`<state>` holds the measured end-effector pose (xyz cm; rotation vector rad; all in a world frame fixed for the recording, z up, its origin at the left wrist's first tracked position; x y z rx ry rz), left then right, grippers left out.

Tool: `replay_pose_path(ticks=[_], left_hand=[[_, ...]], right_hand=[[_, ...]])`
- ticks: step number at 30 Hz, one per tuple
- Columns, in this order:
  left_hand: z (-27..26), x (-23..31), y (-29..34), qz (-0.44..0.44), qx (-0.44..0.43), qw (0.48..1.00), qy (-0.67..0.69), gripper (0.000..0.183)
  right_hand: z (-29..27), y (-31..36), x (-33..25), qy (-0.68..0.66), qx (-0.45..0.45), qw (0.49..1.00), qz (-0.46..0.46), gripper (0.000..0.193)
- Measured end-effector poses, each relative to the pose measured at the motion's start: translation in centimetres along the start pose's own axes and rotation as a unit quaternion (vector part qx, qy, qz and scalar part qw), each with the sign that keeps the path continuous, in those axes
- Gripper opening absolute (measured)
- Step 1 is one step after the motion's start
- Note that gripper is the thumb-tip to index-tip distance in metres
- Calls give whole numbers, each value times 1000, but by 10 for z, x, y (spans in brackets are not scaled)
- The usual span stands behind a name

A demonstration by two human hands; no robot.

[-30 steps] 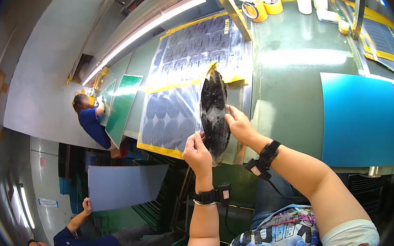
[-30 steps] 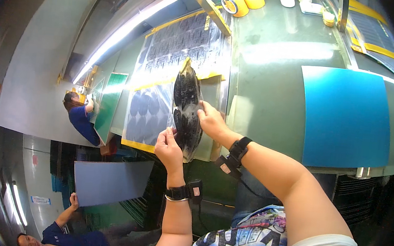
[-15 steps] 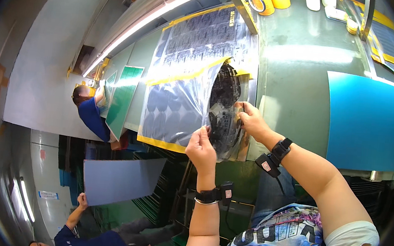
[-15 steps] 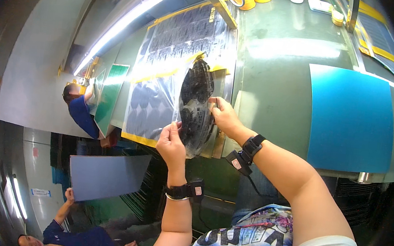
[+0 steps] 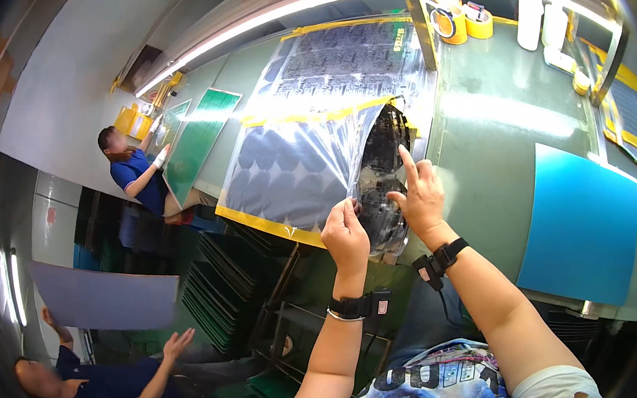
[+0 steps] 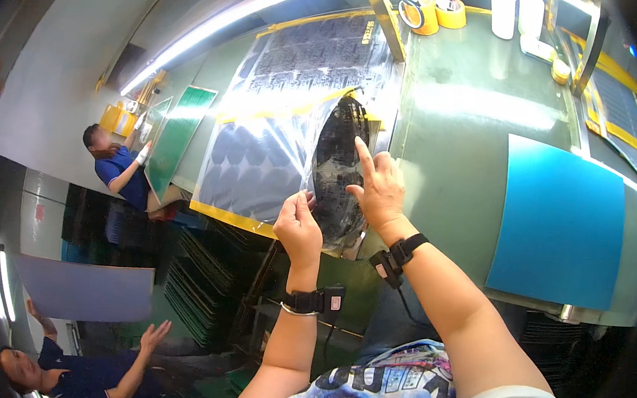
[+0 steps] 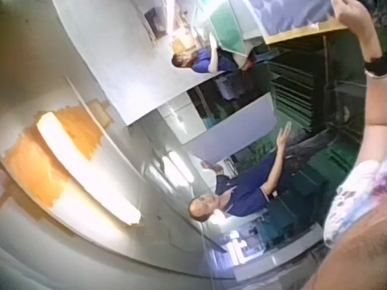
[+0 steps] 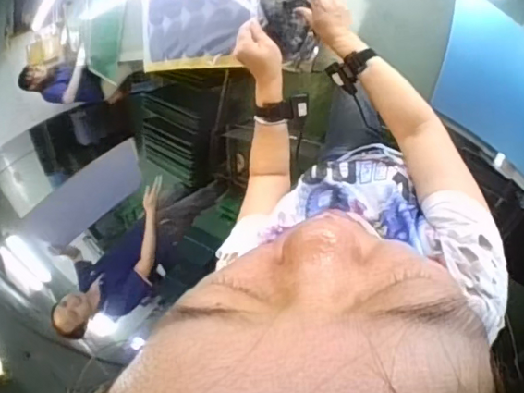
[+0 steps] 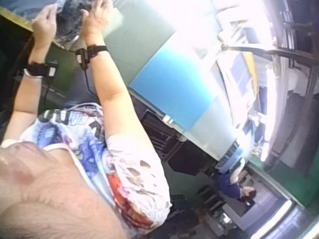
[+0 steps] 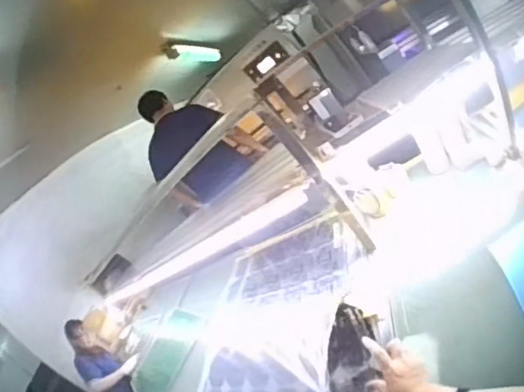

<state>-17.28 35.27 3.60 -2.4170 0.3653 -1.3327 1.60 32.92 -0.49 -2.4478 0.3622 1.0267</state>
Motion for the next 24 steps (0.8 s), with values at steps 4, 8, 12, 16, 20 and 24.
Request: replay_pose_path(ticks=[4,8,12,16,20,24], left_hand=[[-1,-1,1,21,11,999,-40,17],[1,3,3,33,24,998,-52,17],[4,7,3,54,29,996,-64,17],[-3,9,5,66,56,994,-64,16],[-3,13,10,72,39,994,-66,16],[10,14,16,64,6,993,-100,16]], right_hand=[[-24,-3,-21,142,31,987,-69,71],[1,0,-8,32,-48,997,-50,34],[77,39,49,-348,-232,838,351,20],[89,42,42,-425,-160,779,433,18],[102,29,41,-403,-195,782,434,18],[83,-6,48,-251,-172,912,276,23]])
Point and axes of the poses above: each hand's wrist, its own y-axis away from the middle knuckle, its own z-axis out of the palm, x = y × z, the point moved 10 cm from there along -y, towards the middle knuckle, and after that the axes turned 4 degrees about -x, right-handed, at the moved point
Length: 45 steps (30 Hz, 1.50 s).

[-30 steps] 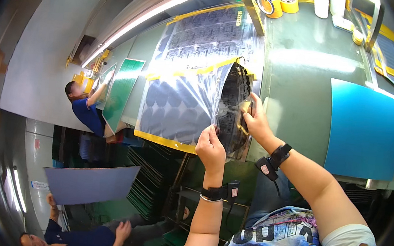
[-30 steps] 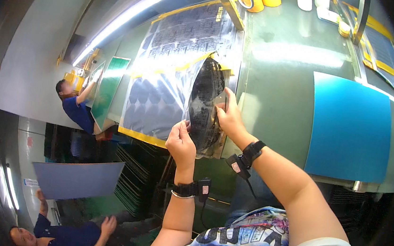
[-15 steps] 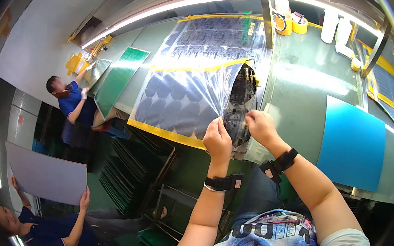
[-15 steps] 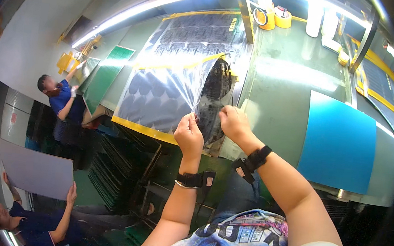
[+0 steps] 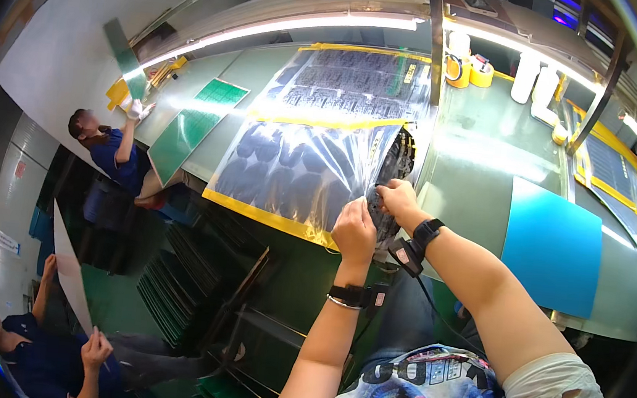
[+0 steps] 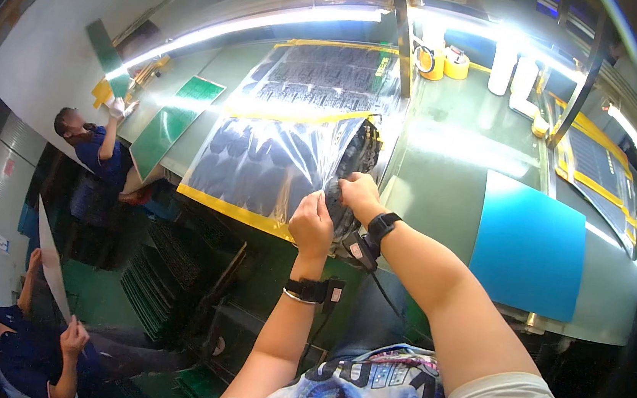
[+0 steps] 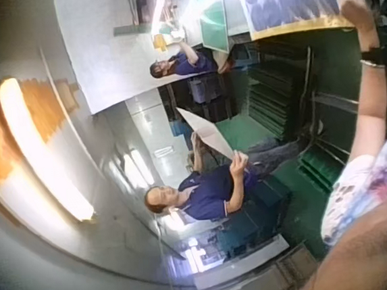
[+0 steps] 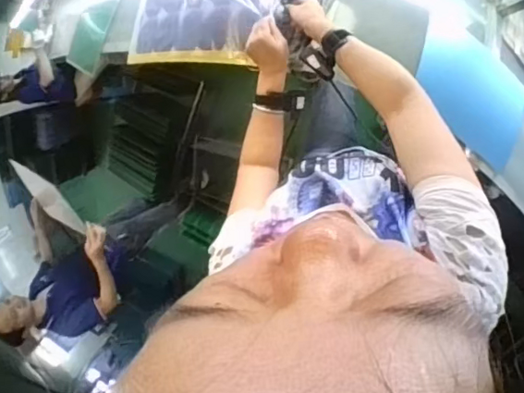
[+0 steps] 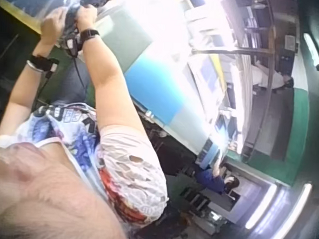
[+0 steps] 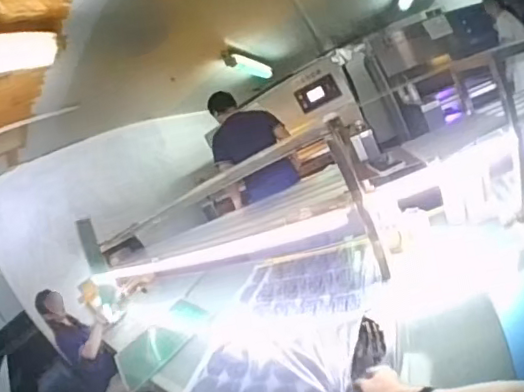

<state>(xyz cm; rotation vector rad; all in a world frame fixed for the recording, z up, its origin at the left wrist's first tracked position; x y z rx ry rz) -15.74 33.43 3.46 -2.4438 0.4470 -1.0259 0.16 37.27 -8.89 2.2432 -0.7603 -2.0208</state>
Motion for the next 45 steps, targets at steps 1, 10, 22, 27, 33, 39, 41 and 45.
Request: replay_pose_path(ticks=[1,10,22,27,33,39,41,45], left_hand=[[-1,-6,2,-3,4,1000,2,16],[8,-22,5,36,-13,998,-54,14],[-35,-77,92,-93,-58,992,-61,38],[23,-113,161,-520,-151,725,426,51],[40,-110,141,-513,-120,716,458,44],[28,-117,128,-459,-10,793,401,24],[31,-111,122,-458,-11,794,399,20],[25,-125,120,-471,21,781,410,21]], right_hand=[[-2,10,-11,4,-1,1000,-2,23],[-173,134,-48,69,24,990,-122,21],[-282,220,88,-178,89,972,122,31],[-274,223,82,-146,66,981,108,19],[-321,254,83,-141,99,984,48,21],[-367,304,85,-178,181,967,-11,19],[-394,313,118,-201,209,956,-47,20],[-437,335,154,-214,239,945,-55,28]])
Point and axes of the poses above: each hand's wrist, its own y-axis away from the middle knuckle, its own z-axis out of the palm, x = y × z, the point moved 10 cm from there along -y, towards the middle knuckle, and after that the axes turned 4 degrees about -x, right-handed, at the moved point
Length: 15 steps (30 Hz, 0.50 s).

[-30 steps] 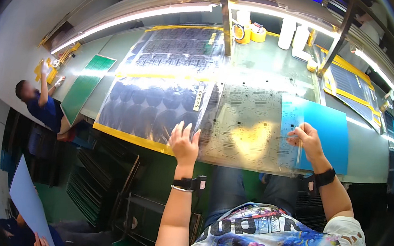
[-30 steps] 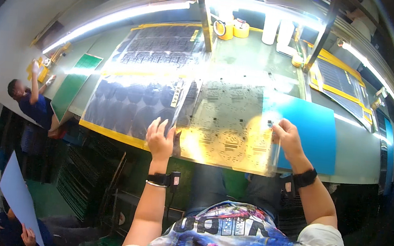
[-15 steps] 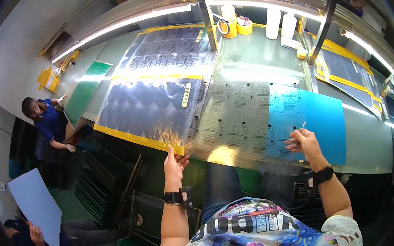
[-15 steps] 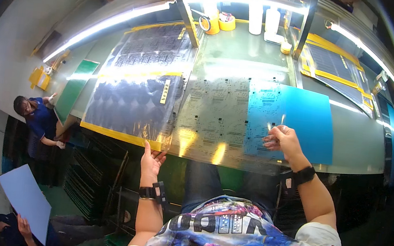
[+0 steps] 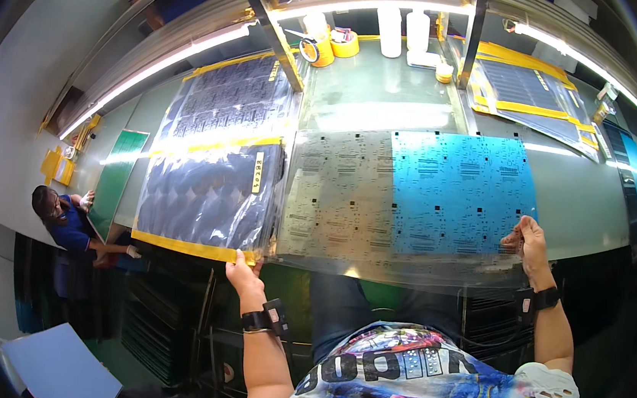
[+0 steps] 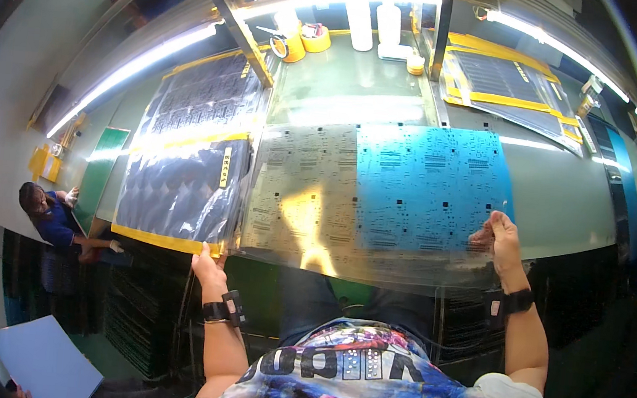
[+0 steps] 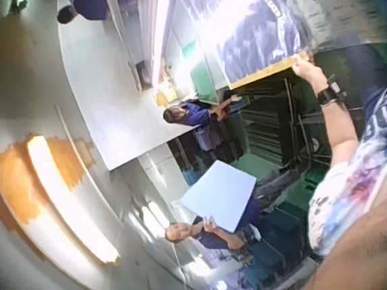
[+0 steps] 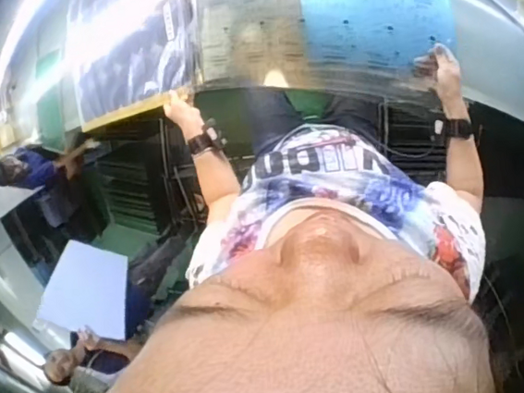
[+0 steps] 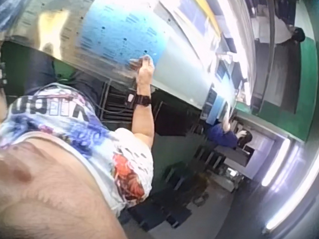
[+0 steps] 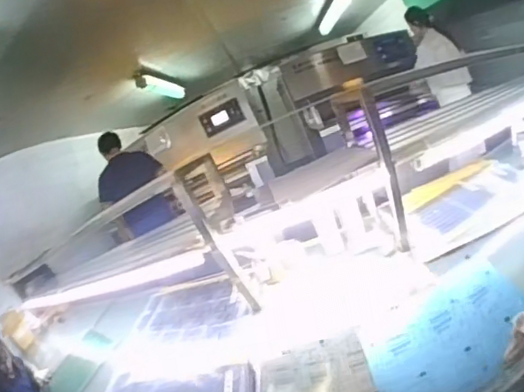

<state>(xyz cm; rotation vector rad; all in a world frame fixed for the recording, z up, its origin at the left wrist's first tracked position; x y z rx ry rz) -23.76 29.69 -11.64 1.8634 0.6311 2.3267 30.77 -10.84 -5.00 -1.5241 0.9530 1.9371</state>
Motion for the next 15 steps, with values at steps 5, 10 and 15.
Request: replay_pose_path(ticks=[5,10,15], left_hand=[[-12,9,-5,-1,37,999,-25,32],[8,2,-8,-89,-44,992,81,42],[-9,13,-38,-8,-28,999,11,29]], right_hand=[[-46,15,10,61,78,993,59,42],[-75,27,23,101,80,984,121,33],[-49,37,21,101,29,980,169,37]])
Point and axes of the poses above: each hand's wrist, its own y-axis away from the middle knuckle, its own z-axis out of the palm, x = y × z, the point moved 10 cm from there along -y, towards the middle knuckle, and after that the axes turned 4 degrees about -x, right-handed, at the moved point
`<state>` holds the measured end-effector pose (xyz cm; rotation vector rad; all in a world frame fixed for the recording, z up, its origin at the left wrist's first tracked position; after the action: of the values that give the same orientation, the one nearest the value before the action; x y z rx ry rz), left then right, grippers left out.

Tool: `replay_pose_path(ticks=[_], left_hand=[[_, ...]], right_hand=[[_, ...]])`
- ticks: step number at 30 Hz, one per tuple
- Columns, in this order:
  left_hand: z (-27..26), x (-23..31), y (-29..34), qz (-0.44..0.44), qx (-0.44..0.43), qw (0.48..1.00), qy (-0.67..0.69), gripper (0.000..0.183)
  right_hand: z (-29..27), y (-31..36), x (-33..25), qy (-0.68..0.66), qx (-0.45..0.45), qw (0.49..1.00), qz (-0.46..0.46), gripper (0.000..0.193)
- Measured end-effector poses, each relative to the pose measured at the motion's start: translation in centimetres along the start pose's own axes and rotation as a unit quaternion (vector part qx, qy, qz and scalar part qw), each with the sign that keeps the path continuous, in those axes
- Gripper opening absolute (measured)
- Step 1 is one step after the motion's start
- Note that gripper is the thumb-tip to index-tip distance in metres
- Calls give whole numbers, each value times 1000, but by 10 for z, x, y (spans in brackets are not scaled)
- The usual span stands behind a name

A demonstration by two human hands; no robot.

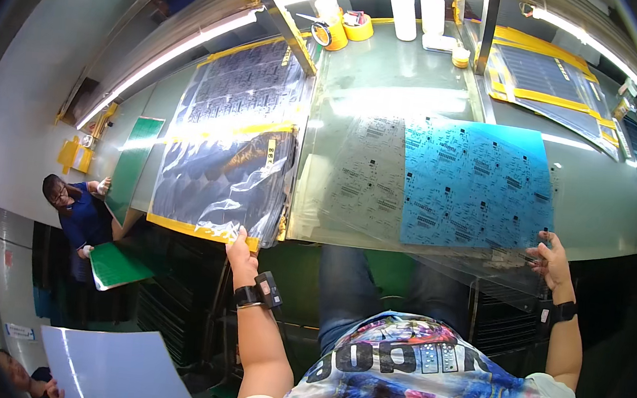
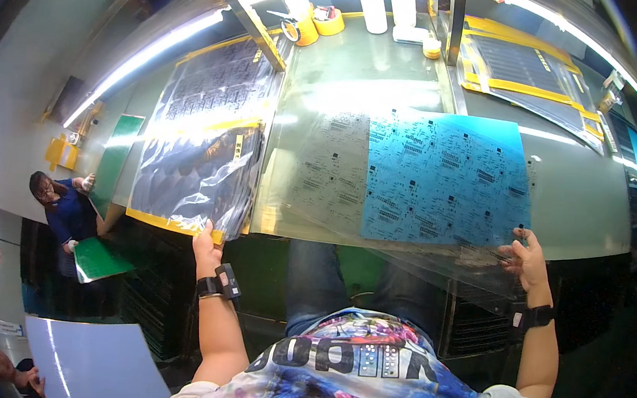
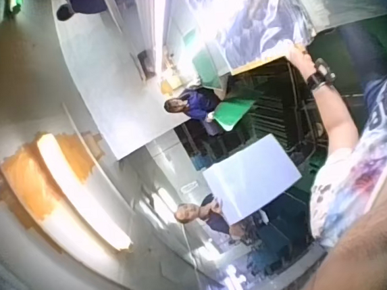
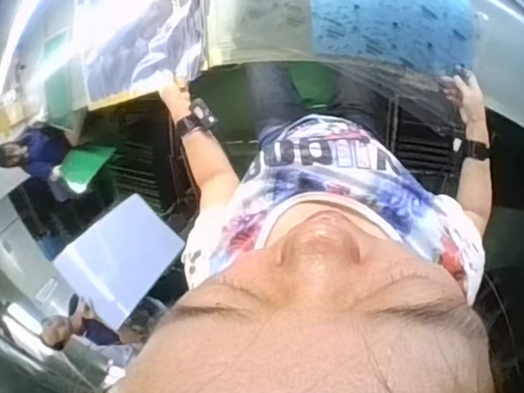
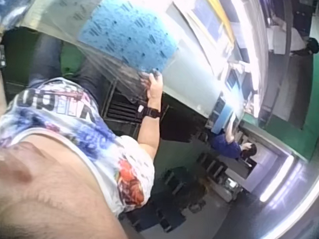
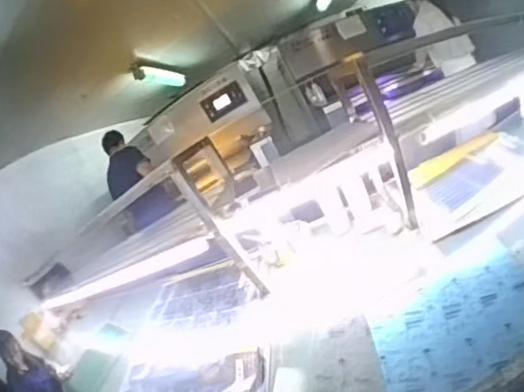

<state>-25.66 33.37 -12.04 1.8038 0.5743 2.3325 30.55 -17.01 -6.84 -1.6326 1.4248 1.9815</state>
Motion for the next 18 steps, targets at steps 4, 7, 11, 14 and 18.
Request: replay_pose_path(ticks=[4,7,11,14,18], left_hand=[[24,45,27,152,58,982,-95,38],[29,65,37,233,51,964,-116,39],[35,101,65,311,55,934,-168,33],[30,128,80,363,70,908,-199,29],[49,153,94,407,79,890,-188,29]], right_hand=[[-25,-17,23,-142,10,987,-78,31],[-30,-19,35,-200,12,977,-67,27],[-40,-21,45,-239,23,967,-89,25],[-27,-9,34,-215,77,970,-84,28],[-55,-4,59,-267,43,958,-94,30]])
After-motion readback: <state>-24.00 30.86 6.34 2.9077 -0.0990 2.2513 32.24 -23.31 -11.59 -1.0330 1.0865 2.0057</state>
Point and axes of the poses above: each hand's wrist, its own y-axis away from the middle knuckle, its own z-axis out of the palm, x = y × z, the point moved 10 cm from there along -y, towards the middle knuckle, and after that the axes turned 4 degrees about -x, right-handed, at the moved point
